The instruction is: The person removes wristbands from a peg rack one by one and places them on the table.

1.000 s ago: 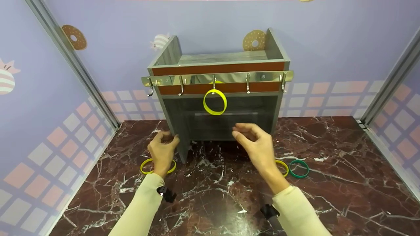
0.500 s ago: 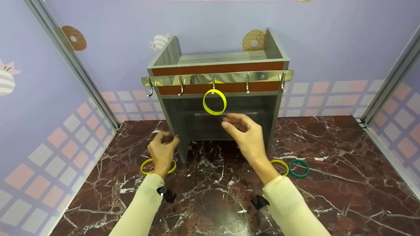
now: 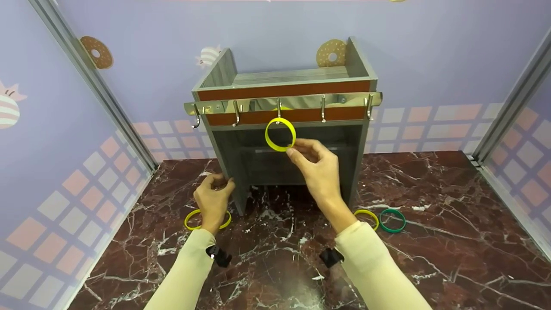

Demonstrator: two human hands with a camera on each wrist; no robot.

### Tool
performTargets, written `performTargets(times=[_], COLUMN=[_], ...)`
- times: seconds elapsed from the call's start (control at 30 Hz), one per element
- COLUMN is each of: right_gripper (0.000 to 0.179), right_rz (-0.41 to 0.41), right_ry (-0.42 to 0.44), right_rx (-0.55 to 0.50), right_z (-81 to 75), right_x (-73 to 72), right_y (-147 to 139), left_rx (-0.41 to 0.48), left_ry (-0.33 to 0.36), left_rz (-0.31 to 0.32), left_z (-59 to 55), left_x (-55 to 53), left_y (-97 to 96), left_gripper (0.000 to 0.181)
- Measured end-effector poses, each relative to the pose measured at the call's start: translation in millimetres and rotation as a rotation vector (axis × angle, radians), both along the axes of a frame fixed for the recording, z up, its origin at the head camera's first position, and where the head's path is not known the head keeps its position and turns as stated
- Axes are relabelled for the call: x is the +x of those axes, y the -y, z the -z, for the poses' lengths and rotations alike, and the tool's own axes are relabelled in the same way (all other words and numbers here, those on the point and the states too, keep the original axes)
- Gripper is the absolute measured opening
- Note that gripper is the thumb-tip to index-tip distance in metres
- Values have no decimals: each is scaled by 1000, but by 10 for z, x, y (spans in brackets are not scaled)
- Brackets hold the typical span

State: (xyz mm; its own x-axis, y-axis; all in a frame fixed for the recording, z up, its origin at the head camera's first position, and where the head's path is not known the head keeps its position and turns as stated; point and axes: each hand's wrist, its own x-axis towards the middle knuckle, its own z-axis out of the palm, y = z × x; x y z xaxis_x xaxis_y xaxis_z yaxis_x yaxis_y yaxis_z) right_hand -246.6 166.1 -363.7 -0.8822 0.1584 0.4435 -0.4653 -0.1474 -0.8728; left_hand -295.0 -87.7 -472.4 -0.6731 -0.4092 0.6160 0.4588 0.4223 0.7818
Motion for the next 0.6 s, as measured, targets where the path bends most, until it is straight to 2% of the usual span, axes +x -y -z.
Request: performTargets(times=[0.4,0.6], right_gripper=[21,22], right_rz=[25,21], right_ry=[-37,-54], right_rx=[-41,-71], right_z=[-115,-182], right_x=[19,55], right_y=[29,24], left_rx=[11,-25], left_ry=[-25,-12], left_rz=[15,-26], left_z=[2,15], left_x=[-14,-14], left_y=[-7,10], left_gripper=[14,14])
